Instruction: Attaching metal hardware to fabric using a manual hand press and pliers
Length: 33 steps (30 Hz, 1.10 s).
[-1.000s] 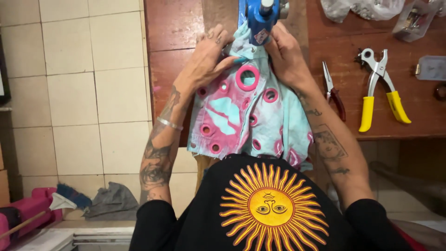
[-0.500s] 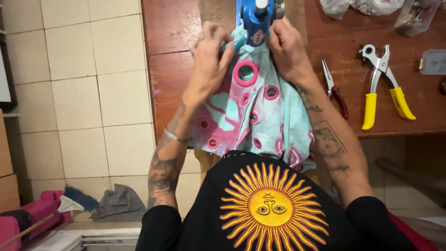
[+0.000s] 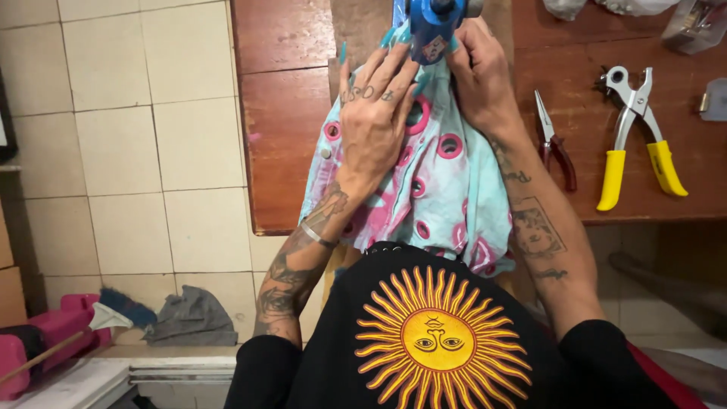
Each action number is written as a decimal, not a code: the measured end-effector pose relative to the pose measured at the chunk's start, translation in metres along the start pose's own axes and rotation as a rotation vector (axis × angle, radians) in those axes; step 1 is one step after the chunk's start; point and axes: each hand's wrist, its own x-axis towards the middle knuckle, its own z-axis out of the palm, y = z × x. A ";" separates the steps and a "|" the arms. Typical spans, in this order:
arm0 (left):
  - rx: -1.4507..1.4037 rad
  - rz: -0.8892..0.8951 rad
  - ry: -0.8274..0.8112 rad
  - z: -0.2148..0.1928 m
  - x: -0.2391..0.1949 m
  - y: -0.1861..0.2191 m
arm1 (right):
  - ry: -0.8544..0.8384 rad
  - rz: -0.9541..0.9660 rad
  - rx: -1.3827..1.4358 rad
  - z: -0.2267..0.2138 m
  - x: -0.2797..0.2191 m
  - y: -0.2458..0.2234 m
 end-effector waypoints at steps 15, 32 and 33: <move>-0.559 -0.130 0.114 -0.001 0.022 -0.005 | 0.008 -0.010 0.041 0.003 0.003 0.007; -0.752 -0.216 0.002 0.003 0.017 -0.013 | -0.035 0.284 0.054 -0.048 0.002 0.016; -0.754 -0.218 0.003 0.002 0.016 -0.013 | -0.004 0.284 -0.033 -0.063 -0.008 0.027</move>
